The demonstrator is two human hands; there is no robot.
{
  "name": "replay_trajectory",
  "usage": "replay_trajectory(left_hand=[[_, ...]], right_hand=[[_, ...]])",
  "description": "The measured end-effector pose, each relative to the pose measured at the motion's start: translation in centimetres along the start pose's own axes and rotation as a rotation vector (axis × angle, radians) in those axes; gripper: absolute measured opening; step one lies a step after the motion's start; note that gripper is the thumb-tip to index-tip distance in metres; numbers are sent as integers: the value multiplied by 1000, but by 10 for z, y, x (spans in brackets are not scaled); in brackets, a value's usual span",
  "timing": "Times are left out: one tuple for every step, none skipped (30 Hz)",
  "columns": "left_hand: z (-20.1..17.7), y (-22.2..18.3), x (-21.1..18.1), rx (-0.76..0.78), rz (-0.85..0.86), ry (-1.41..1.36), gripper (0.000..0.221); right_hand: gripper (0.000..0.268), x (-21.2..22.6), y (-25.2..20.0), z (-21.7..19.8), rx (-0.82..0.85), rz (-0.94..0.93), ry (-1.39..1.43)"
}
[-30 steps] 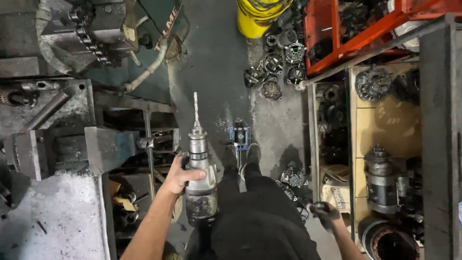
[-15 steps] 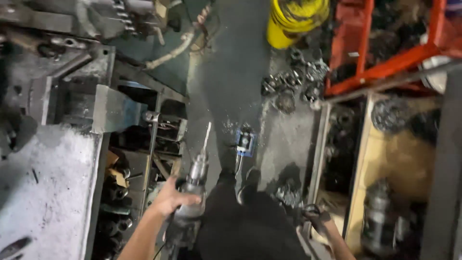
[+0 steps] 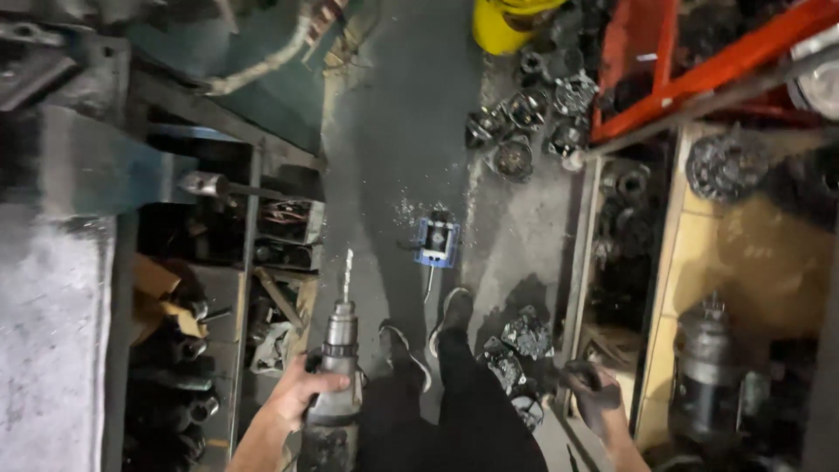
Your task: Drilling a hole into a metal alternator component secured in a floor jig using a large power drill.
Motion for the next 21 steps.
replay_trajectory(left_hand=[[-4, 4, -2, -74, -39, -21, 85], [2, 6, -5, -67, -53, -21, 85], [11, 8, -13, -18, -15, -29, 86], [19, 16, -28, 28, 42, -45, 86], [17, 34, -28, 31, 47, -54, 86], [8, 47, -19, -32, 24, -57, 86], [0, 61, -10, -95, 0, -59, 86], [-8, 74, 4, -106, -17, -56, 86], [-1, 86, 5, 26, 77, -129, 76], [9, 102, 2, 174, 172, -189, 70], [5, 106, 14, 179, 153, -173, 70], [-5, 123, 26, 69, 109, -182, 67], [-14, 138, 38, -41, 65, -190, 67], [-18, 153, 47, -42, 69, -195, 67], [-19, 169, 50, 2, 128, -309, 64], [-20, 181, 61, 49, 162, -416, 62], [-15, 184, 62, 52, 143, -414, 62], [-6, 185, 49, 133, 217, -500, 63], [0, 185, 36, 215, 290, -586, 63], [-12, 196, 50, 204, 282, -589, 63], [-36, 209, 69, 60, 257, -619, 64]], right_hand=[[25, 26, -25, -6, -92, -73, -101], [25, 33, -44, -7, -96, -62, -110], [24, 34, -62, -13, -163, 22, -95], [24, 41, -68, -14, -229, 87, -76], [24, 21, -63, -14, -231, 78, -82], [25, 3, -63, -15, -237, 17, -164], [26, -15, -62, -16, -242, -44, -245], [26, -18, -63, -8, -227, -29, -250], [25, -24, -62, 3, -186, 27, -114], [25, -33, -64, 14, -165, 91, 31], [25, -10, -65, 28, -172, 115, 35], [26, 18, -46, 41, -149, 116, -89], [27, 45, -27, 54, -125, 117, -212], [27, 38, -3, 64, -125, 111, -214], [30, 40, 23, 84, -50, -7, -287], [33, 35, 37, 101, 24, -100, -366], [33, 24, 57, 106, 23, -82, -373], [34, 10, 82, 118, 74, -26, -313], [36, -4, 105, 130, 124, 28, -253], [36, -16, 120, 134, 134, 35, -258], [35, -26, 136, 135, 107, 15, -318]])
Point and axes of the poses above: each hand's wrist, its own y-axis towards the middle knuckle, its own z-axis out of the palm, x = y × z, the point moved 10 cm from there along y, towards the middle knuckle, and after that the axes turned 7 degrees about -x, right-handed, at the moved point
